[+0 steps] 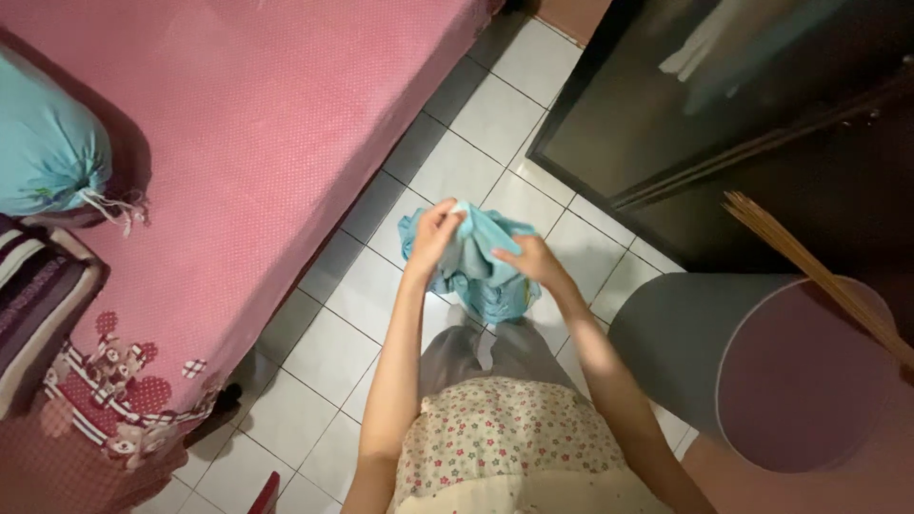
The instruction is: The person folds a light blue cartoon-printed blanket on the floor, then spreads it on a pink bed and folds it again into a compact rectangle.
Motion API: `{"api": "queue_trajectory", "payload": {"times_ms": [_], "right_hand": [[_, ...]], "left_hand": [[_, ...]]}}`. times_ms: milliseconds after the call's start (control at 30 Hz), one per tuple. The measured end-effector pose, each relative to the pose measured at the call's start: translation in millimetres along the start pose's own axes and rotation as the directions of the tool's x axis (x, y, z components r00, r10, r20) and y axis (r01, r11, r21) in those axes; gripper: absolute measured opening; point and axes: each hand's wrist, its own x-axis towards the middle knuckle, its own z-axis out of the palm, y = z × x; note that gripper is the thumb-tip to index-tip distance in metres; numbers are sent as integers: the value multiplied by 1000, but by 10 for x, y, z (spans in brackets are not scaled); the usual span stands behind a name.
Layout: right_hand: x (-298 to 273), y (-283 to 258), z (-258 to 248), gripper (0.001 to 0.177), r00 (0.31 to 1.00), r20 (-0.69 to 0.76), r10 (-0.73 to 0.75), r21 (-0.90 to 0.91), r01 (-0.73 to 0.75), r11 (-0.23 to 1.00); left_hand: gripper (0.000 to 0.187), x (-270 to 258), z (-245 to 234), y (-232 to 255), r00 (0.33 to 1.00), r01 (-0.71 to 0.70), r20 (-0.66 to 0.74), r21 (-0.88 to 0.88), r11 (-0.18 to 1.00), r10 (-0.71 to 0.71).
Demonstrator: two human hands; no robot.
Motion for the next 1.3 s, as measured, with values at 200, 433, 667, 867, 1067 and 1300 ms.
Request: {"api": "queue_trajectory", "payload": {"times_ms": [200,433,667,867,1067,1300], "right_hand": [[471,1794,425,40,972,-141,189,87,-178,980],[179,725,-487,24,923,-382,38,337,101,936],[81,108,-794,33,955,-202,-217,170,253,952],[106,286,-886,21,961,-190,-199,157,229,961],[97,355,-705,20,948,-252,-192,25,204,979],[436,1136,-190,31,971,-233,46,-124,-77,989]], "left_hand": [[9,93,-254,476,974,-17,-227,36,999,24],[2,69,-149,474,902,-271,-107,614,741,418],[11,148,700,-299,951,-183,266,64,981,160],[18,253,881,-88,972,-122,213,118,986,94],[21,222,940,269,999,-39,24,32,999,38],[16,224,839,534,982,-54,-188,-176,983,20]]}}
